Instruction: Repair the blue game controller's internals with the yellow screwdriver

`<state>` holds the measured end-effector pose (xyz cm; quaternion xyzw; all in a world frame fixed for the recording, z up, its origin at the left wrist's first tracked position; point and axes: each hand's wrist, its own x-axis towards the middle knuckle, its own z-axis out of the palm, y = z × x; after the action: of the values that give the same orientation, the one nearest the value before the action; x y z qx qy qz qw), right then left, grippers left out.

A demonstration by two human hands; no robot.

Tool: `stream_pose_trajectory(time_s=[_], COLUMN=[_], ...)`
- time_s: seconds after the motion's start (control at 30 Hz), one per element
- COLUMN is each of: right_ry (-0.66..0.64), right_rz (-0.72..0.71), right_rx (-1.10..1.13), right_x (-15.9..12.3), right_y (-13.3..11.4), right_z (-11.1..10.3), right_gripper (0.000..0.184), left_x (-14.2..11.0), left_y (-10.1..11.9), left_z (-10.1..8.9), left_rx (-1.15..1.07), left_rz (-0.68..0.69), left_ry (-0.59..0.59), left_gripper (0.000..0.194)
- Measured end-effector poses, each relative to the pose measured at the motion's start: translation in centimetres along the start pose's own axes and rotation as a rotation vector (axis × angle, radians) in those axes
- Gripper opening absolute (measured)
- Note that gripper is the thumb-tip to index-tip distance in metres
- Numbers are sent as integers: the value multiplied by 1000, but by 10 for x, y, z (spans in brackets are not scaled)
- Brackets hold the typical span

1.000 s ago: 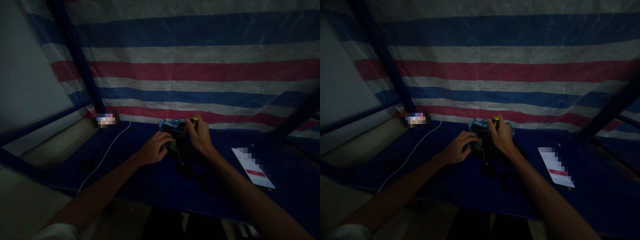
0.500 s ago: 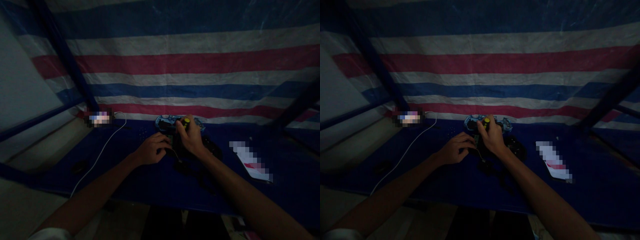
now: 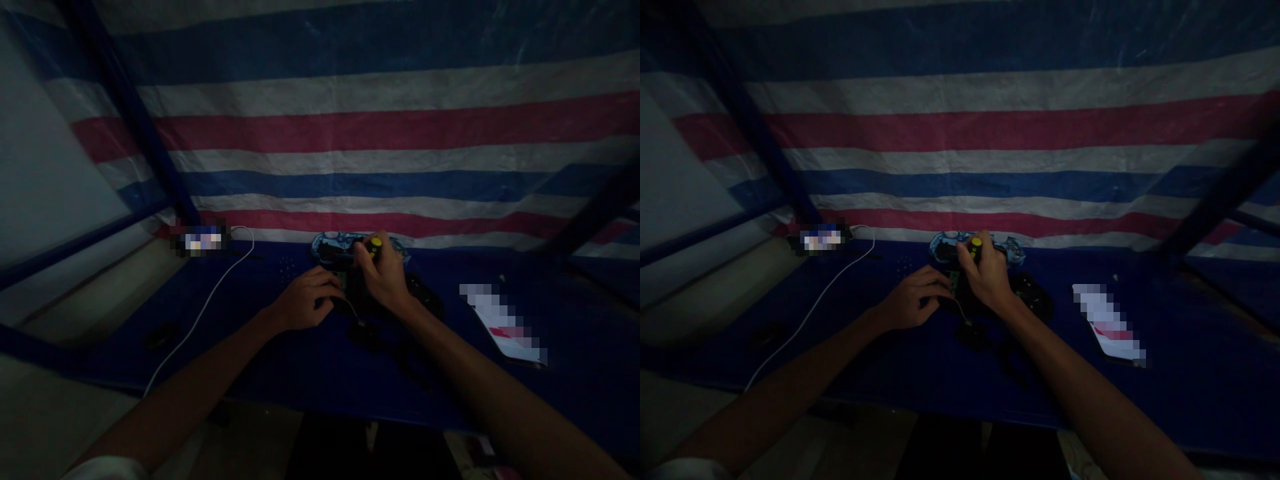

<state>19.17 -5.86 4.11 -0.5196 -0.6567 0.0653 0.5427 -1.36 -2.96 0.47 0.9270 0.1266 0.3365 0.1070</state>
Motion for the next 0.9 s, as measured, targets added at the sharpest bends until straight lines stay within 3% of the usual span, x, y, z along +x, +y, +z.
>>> stream_pose_trajectory(time_s=[0.17,0.3,0.4,0.5,0.6,0.7,0.8,0.9], right_ry=[-8,-59,-72,-71,-94,-116,-104,-114], right_rz=[-1,-32,-81,-141,-196,-208,-195,-234], right_rx=[2,-10,-29,-37,-44,-46,16,74], right_x=[0,1,2,4,3,0,-3,-4], right_y=[-1,-4,-3,1,5,8,9,7], right_z=[0,-1,-1,-1,-2,-3,-4,-7], right_gripper=[23,22,22,27,38,47,49,38], left_x=[2,10,21,34,43,46,43,38], left_y=[0,0,-5,-12,-18,-19,-18,-16], left_z=[3,6,2,-3,-4,0,5,11], left_rx=[-18,-79,-150,-217,-347,-447,-450,-429], left_rz=[-14,-215,-340,-300,-275,-343,-394,-415], left_ry=[18,52,-43,-150,-161,-173,-112,-10], left_gripper=[29,20,20,20,18,16,18,18])
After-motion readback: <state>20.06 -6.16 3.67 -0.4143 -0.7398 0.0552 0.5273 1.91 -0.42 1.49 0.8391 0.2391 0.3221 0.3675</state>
